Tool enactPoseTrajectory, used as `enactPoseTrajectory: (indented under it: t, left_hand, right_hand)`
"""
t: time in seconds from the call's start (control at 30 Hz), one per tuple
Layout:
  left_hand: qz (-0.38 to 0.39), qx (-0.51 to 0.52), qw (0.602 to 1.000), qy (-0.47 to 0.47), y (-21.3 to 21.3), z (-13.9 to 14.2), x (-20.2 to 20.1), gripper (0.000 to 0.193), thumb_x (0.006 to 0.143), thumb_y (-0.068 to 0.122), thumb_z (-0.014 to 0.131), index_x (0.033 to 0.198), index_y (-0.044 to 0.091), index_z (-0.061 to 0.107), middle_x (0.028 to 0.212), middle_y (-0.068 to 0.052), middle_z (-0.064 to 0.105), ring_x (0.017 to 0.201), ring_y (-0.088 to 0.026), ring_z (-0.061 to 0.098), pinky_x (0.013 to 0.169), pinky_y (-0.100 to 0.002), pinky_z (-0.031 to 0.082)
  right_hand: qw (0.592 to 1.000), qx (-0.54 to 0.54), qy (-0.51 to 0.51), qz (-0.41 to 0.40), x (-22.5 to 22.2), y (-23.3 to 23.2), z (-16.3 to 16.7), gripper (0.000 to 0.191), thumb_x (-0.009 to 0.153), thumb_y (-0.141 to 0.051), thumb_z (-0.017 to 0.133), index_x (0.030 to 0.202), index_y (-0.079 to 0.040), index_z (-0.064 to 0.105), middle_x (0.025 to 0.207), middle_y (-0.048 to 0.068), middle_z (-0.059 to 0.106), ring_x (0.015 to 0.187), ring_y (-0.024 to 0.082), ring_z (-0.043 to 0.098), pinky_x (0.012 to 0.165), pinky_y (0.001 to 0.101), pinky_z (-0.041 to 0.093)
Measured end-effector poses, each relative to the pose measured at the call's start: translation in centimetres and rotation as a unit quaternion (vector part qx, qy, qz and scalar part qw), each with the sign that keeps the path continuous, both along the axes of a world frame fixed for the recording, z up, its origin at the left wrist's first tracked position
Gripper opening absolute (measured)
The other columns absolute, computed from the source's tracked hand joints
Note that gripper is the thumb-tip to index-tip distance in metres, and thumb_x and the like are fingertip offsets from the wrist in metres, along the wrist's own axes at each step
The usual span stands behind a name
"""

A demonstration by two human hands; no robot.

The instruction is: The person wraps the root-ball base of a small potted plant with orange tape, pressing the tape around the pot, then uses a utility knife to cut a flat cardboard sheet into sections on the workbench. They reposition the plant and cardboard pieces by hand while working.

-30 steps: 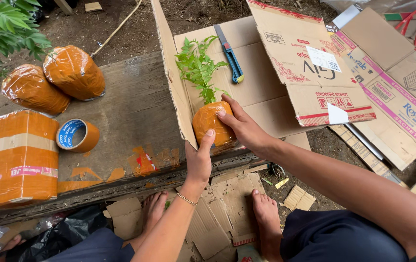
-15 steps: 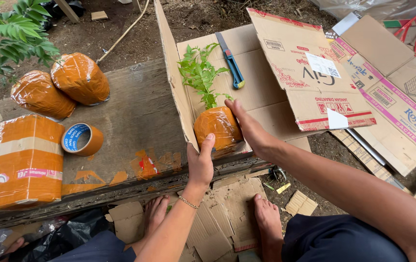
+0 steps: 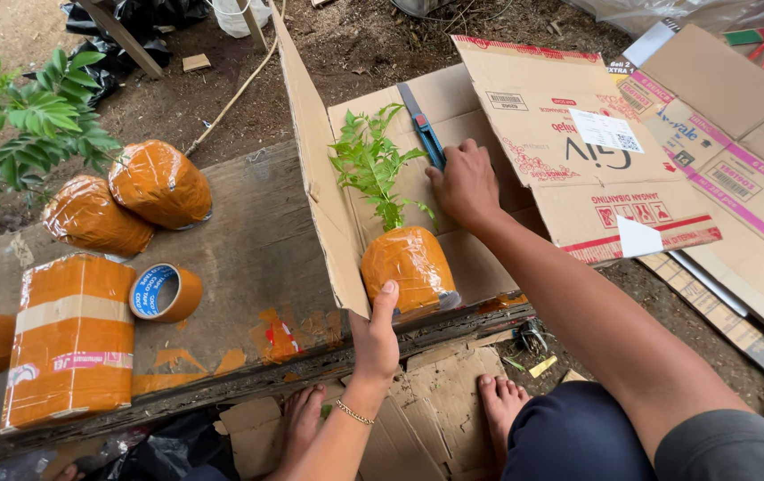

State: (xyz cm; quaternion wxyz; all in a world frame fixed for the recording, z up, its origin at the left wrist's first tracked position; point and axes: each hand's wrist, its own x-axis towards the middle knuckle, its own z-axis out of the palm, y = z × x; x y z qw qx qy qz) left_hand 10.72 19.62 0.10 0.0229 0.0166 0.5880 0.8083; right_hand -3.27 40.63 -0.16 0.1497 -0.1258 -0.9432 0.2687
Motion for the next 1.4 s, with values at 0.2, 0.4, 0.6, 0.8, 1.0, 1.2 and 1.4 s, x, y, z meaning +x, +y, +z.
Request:
enactPoseTrajectory:
  t: [0.2, 0.4, 0.6, 0.8, 1.0, 1.2, 1.4]
  left_hand:
    - [-0.017, 0.01, 0.999, -0.048, -0.3, -0.6, 0.0, 0.044, 0.098, 0.021, 0.061, 0.133, -0.007, 0.055, 0.124, -0.01, 0.062, 0.112, -0.017, 0.058, 0.101, -0.033, 0.046]
    - [-0.023, 0.021, 0.999, -0.018, -0.4, 0.1, 0.1, 0.047, 0.098, 0.021, 0.061, 0.136, -0.005, 0.053, 0.128, -0.008, 0.06, 0.114, -0.017, 0.057, 0.101, -0.033, 0.045]
    - [-0.011, 0.024, 1.0, 0.005, -0.2, -0.1, 0.2, 0.054, 0.097, 0.02, 0.062, 0.143, -0.005, 0.048, 0.141, -0.01, 0.056, 0.128, -0.018, 0.053, 0.111, -0.032, 0.039]
    - [-0.005, 0.0, 1.0, -0.004, -0.2, 0.0, 0.2, 0.059, 0.096, 0.022, 0.061, 0.147, -0.004, 0.045, 0.146, -0.009, 0.053, 0.134, -0.019, 0.049, 0.115, -0.032, 0.035]
    - [0.004, 0.008, 1.0, -0.006, 0.0, -0.5, 0.4, 0.055, 0.097, 0.021, 0.062, 0.145, -0.003, 0.049, 0.144, -0.008, 0.055, 0.133, -0.018, 0.051, 0.116, -0.034, 0.036]
    - [-0.003, 0.043, 0.999, -0.033, 0.3, -0.7, 0.6, 0.05, 0.096, 0.021, 0.062, 0.141, 0.001, 0.051, 0.138, -0.005, 0.06, 0.128, -0.017, 0.055, 0.114, -0.037, 0.041]
    - [-0.016, 0.042, 0.997, -0.064, 0.3, -0.2, 1.2, 0.048, 0.098, 0.023, 0.059, 0.14, 0.0, 0.052, 0.136, -0.007, 0.061, 0.127, -0.019, 0.057, 0.113, -0.04, 0.042]
  right_hand:
    - [0.994, 0.004, -0.104, -0.014, 1.5, 0.6, 0.6, 0.034, 0.085, -0.019, 0.07, 0.107, 0.005, 0.063, 0.112, 0.027, 0.061, 0.102, 0.045, 0.061, 0.088, 0.0523, 0.052]
    - [0.994, 0.057, -0.027, 0.088, 9.3, 2.2, 7.5, 0.02, 0.093, -0.011, 0.062, 0.103, 0.006, 0.061, 0.099, 0.025, 0.066, 0.098, 0.044, 0.064, 0.089, 0.0523, 0.052]
    - [0.987, -0.001, 0.153, 0.04, 15.8, 3.0, 15.4, 0.018, 0.098, -0.017, 0.068, 0.105, -0.001, 0.063, 0.094, 0.017, 0.067, 0.08, 0.031, 0.066, 0.075, 0.0442, 0.053]
    - [0.983, -0.086, 0.137, 0.09, 16.8, 2.2, 16.5, 0.019, 0.111, -0.019, 0.058, 0.109, 0.0, 0.057, 0.07, 0.013, 0.064, 0.056, 0.022, 0.067, 0.051, 0.0379, 0.052]
    - [0.953, -0.103, 0.247, 0.141, 14.9, 0.8, 14.2, 0.02, 0.111, -0.015, 0.058, 0.123, -0.001, 0.052, 0.079, 0.015, 0.068, 0.062, 0.026, 0.07, 0.052, 0.0402, 0.053]
    - [0.941, -0.104, 0.283, 0.151, 14.0, -0.4, 11.5, 0.023, 0.106, -0.014, 0.062, 0.123, -0.004, 0.051, 0.098, 0.022, 0.065, 0.082, 0.041, 0.068, 0.073, 0.0499, 0.053]
    - [0.976, -0.117, 0.104, 0.15, 14.0, 0.3, 10.6, 0.023, 0.093, -0.017, 0.066, 0.112, -0.007, 0.058, 0.091, 0.022, 0.067, 0.077, 0.047, 0.066, 0.068, 0.054, 0.053]
